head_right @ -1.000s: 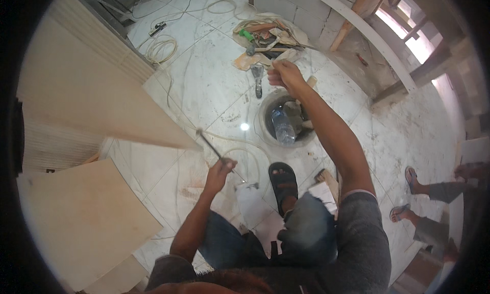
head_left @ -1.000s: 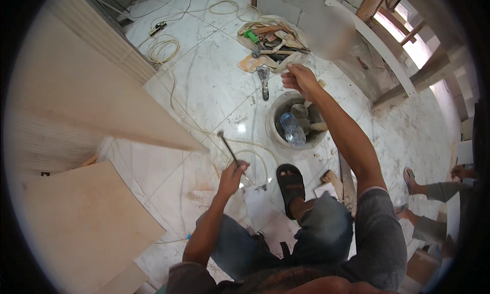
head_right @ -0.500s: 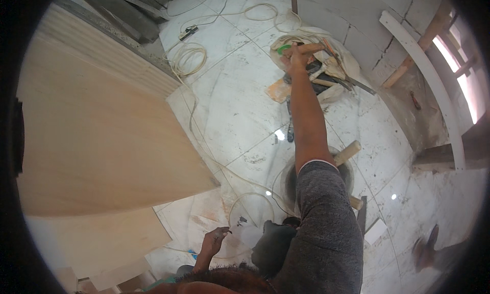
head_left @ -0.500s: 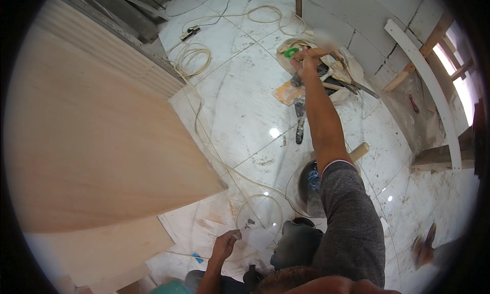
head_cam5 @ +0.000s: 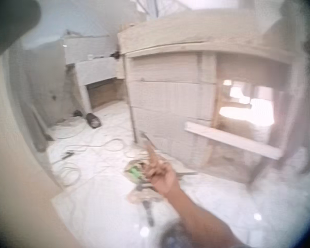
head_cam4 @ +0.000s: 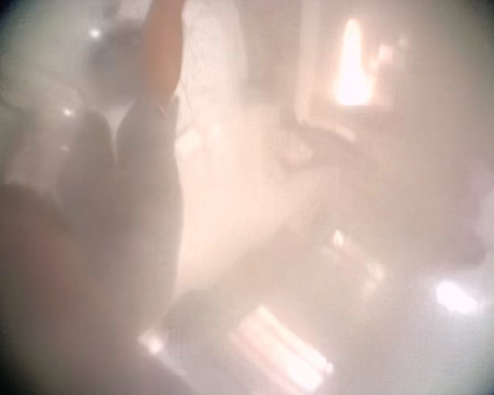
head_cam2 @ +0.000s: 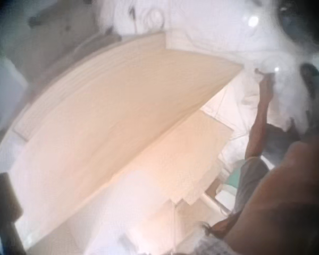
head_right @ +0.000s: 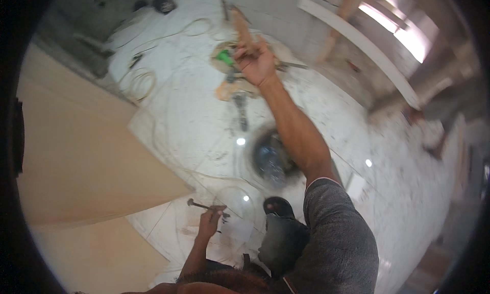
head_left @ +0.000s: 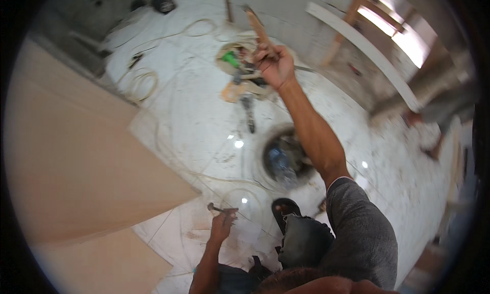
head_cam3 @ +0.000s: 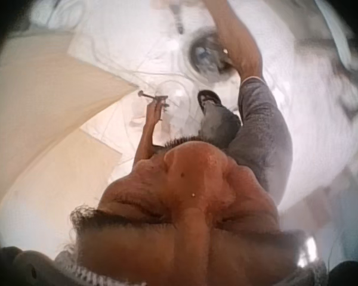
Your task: The person saws a piece of wood, uses an axe and a nail to chisel a notch into it, and then uses a power drill to attach the wood piece to a larger wooden structure.
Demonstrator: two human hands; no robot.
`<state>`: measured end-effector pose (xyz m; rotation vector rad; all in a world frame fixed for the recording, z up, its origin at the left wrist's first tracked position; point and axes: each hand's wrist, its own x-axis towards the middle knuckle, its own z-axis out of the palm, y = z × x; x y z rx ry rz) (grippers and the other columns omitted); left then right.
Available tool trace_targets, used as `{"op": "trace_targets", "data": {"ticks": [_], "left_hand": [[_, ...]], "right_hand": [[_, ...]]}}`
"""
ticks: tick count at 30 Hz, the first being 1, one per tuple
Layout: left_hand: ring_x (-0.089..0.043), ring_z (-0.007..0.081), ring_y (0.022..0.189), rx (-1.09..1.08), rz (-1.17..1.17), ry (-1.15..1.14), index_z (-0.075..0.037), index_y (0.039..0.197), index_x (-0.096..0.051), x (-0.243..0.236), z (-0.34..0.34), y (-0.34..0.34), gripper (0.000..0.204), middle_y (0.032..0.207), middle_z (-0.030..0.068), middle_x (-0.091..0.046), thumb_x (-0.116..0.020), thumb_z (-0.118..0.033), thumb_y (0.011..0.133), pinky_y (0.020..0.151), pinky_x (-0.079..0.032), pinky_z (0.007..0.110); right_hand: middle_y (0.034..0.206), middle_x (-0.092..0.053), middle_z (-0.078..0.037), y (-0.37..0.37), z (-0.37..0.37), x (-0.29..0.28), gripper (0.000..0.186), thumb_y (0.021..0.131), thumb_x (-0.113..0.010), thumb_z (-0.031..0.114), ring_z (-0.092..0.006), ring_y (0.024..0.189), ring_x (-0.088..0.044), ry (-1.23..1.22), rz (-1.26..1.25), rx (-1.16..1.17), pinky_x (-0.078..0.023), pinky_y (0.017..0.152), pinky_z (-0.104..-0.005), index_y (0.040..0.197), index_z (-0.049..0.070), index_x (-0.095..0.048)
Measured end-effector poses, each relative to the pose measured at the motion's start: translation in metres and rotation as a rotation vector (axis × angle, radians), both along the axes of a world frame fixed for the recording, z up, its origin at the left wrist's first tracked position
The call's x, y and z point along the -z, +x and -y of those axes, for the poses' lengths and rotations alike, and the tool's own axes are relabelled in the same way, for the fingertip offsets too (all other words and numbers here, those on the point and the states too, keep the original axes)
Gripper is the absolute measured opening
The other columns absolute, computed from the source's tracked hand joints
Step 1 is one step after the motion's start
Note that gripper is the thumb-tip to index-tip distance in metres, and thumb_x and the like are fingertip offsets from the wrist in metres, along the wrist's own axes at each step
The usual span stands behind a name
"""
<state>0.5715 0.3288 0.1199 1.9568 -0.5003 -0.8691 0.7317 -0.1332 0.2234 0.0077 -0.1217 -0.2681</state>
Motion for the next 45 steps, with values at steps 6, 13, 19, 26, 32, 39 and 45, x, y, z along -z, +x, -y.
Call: {"op": "trace_targets", "data": {"ticks": [6, 13, 19, 26, 32, 39, 45], "left_hand": [[-0.063, 0.0304, 0.094, 0.316, 0.015, -0.104, -0.002, 0.104, -0.064, -0.009, 0.050, -0.045, 0.025, 0.101, 0.0177, -0.066, -0.051, -0.021, 0.095, 0.083, -0.047, 0.034], [-0.060, 0.0156, 0.076, 0.379, -0.113, -0.444, -0.002, 0.098, -0.059, -0.068, 0.077, -0.100, 0.021, 0.087, 0.0082, -0.067, -0.050, -0.021, 0.096, 0.074, -0.047, 0.028], [-0.060, 0.0166, 0.091, 0.336, -0.368, -0.299, -0.005, 0.104, -0.052, -0.103, 0.063, -0.141, 0.020, 0.099, 0.0076, -0.061, -0.047, -0.022, 0.097, 0.083, -0.049, 0.031], [-0.060, 0.0214, 0.095, 0.166, -0.773, -0.069, -0.007, 0.109, -0.048, -0.028, 0.083, -0.224, 0.024, 0.104, 0.0068, -0.054, -0.050, -0.028, 0.096, 0.083, -0.050, 0.034], [-0.053, 0.0131, 0.086, -0.181, -0.734, -0.106, -0.010, 0.104, -0.053, 0.115, 0.152, -0.315, 0.023, 0.103, 0.0018, -0.052, -0.051, -0.030, 0.095, 0.080, -0.047, 0.032], [-0.054, 0.0194, 0.096, -0.222, -0.650, -0.227, -0.007, 0.116, -0.050, 0.150, 0.171, -0.342, 0.032, 0.114, 0.0060, -0.050, -0.048, -0.032, 0.097, 0.083, -0.044, 0.035], [-0.054, 0.0190, 0.099, -0.285, -0.785, -0.307, -0.010, 0.122, -0.049, 0.117, 0.195, -0.342, 0.037, 0.115, 0.0046, -0.053, -0.048, -0.035, 0.096, 0.084, -0.043, 0.035]], "right_hand": [[0.094, -0.059, -0.017, -0.260, -0.090, -0.112, 0.067, 0.084, -0.061, 0.017, -0.0237, 0.074, -0.062, -0.794, -0.122, 0.027, -0.055, 0.062, -0.0403, 0.140, 0.009, -0.026], [0.084, -0.057, -0.005, -0.486, -0.142, -0.104, 0.058, 0.076, -0.066, 0.010, -0.0140, 0.067, -0.060, -1.468, -1.209, 0.414, -0.051, 0.060, -0.0288, 0.128, 0.001, -0.041], [0.097, -0.065, -0.015, -0.649, -0.158, 0.062, 0.032, 0.074, -0.061, 0.013, -0.0226, 0.090, -0.061, -1.721, -1.617, 0.197, -0.047, 0.080, -0.0333, 0.103, -0.001, -0.061], [0.105, -0.059, -0.025, -0.645, -0.187, 0.175, 0.044, 0.075, -0.065, 0.013, -0.0391, 0.101, -0.057, -1.832, -1.557, 0.187, -0.044, 0.086, -0.0426, 0.115, -0.003, -0.052], [0.103, -0.053, -0.025, -0.627, -0.196, 0.194, 0.038, 0.073, -0.063, 0.005, -0.0427, 0.097, -0.052, -2.005, -1.406, 0.373, -0.042, 0.085, -0.0464, 0.107, -0.001, -0.048], [0.097, -0.054, -0.027, -0.640, -0.193, 0.198, 0.035, 0.071, -0.059, 0.001, -0.0452, 0.093, -0.052, -1.964, -1.438, 0.592, -0.043, 0.079, -0.0491, 0.105, -0.002, -0.048], [0.090, -0.059, -0.028, -0.684, -0.143, 0.191, 0.034, 0.073, -0.059, 0.005, -0.0443, 0.088, -0.058, -1.874, -1.590, 0.452, -0.045, 0.078, -0.0495, 0.105, -0.002, -0.051]]}}
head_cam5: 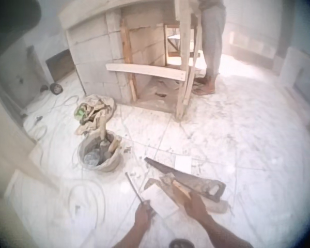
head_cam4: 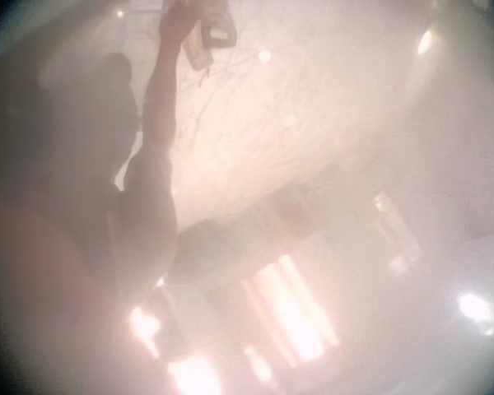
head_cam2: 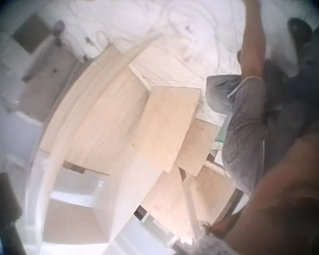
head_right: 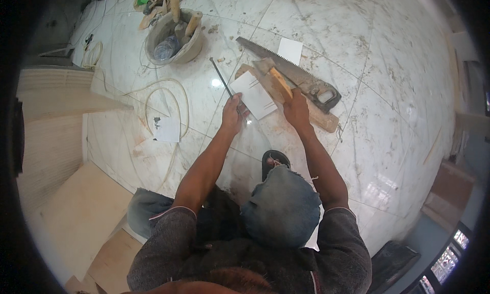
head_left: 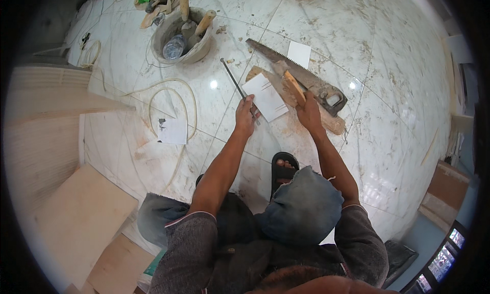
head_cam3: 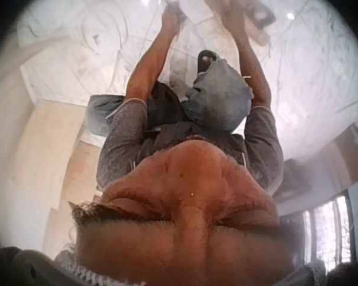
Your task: The person saws a piece of wood, uses an axe and a nail to chisel a notch into it, and then uses a power drill to attach the wood piece to a larger wooden structure.
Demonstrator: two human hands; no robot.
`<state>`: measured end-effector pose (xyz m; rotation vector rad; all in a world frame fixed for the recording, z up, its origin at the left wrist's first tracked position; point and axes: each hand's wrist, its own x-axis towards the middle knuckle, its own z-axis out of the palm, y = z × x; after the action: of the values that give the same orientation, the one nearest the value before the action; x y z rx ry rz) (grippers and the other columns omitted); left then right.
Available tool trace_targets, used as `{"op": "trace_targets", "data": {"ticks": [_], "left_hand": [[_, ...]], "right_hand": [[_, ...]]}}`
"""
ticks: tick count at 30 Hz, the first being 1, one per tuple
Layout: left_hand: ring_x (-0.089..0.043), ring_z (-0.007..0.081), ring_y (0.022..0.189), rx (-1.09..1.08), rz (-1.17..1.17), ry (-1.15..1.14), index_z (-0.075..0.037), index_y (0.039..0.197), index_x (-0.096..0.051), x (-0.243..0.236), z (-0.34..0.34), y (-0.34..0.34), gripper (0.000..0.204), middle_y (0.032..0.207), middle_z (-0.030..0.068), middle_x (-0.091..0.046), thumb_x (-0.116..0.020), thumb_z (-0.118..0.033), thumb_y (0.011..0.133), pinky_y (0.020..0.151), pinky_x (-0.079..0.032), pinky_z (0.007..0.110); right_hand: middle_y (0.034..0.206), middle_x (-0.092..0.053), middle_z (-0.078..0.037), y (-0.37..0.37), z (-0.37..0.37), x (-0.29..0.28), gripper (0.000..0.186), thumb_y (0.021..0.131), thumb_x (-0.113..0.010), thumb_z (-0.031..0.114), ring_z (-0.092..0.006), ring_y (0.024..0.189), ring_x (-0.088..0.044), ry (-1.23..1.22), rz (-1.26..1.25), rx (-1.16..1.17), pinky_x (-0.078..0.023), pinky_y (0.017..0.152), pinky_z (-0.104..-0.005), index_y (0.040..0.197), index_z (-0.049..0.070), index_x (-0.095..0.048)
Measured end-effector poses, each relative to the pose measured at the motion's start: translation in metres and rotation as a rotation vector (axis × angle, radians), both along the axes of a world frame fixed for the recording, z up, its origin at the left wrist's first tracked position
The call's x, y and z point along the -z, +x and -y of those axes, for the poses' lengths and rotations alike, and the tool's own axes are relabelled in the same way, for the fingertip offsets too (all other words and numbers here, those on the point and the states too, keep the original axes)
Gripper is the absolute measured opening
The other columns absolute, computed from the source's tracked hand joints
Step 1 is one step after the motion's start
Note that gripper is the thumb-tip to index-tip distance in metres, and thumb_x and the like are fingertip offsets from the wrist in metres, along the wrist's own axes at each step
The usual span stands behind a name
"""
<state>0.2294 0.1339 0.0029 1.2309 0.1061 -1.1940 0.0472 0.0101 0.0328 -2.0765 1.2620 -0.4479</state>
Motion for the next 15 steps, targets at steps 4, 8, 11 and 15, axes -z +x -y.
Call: {"op": "trace_targets", "data": {"ticks": [4, 8, 11, 15], "left_hand": [[-0.053, 0.0200, 0.102, -0.032, 0.049, 0.009, -0.010, 0.125, -0.048, -0.005, 0.002, 0.006, 0.040, 0.114, 0.0053, -0.053, -0.050, -0.037, 0.095, 0.084, -0.044, 0.036], [-0.053, 0.0197, 0.103, -0.043, 0.067, -0.004, -0.010, 0.124, -0.048, -0.024, 0.022, 0.003, 0.040, 0.112, 0.0057, -0.054, -0.051, -0.036, 0.094, 0.086, -0.045, 0.037], [-0.053, 0.0192, 0.104, -0.009, 0.118, -0.043, -0.008, 0.124, -0.048, -0.015, 0.027, 0.013, 0.041, 0.111, 0.0064, -0.054, -0.052, -0.036, 0.094, 0.087, -0.045, 0.037], [-0.053, 0.0190, 0.105, 0.037, 0.114, -0.069, -0.006, 0.123, -0.048, 0.009, 0.027, 0.014, 0.043, 0.113, 0.0066, -0.054, -0.053, -0.037, 0.094, 0.089, -0.045, 0.036]], "right_hand": [[0.094, -0.061, -0.029, 0.004, -0.013, -0.007, 0.034, 0.076, -0.061, 0.012, -0.0441, 0.093, -0.059, 0.248, 0.005, 0.048, -0.045, 0.080, -0.0469, 0.105, -0.002, -0.050], [0.093, -0.061, -0.024, 0.008, -0.031, 0.013, 0.037, 0.077, -0.063, 0.015, -0.0399, 0.091, -0.060, 0.341, 0.250, 0.052, -0.045, 0.079, -0.0432, 0.107, -0.002, -0.047], [0.091, -0.060, -0.021, 0.025, -0.035, 0.006, 0.036, 0.079, -0.062, 0.014, -0.0347, 0.087, -0.060, 0.334, 0.310, 0.068, -0.045, 0.078, -0.0416, 0.108, -0.001, -0.048], [0.088, -0.059, -0.015, 0.025, -0.027, -0.021, 0.035, 0.081, -0.062, 0.017, -0.0244, 0.076, -0.060, 0.482, 0.288, 0.106, -0.049, 0.068, -0.0357, 0.108, -0.002, -0.049]]}}
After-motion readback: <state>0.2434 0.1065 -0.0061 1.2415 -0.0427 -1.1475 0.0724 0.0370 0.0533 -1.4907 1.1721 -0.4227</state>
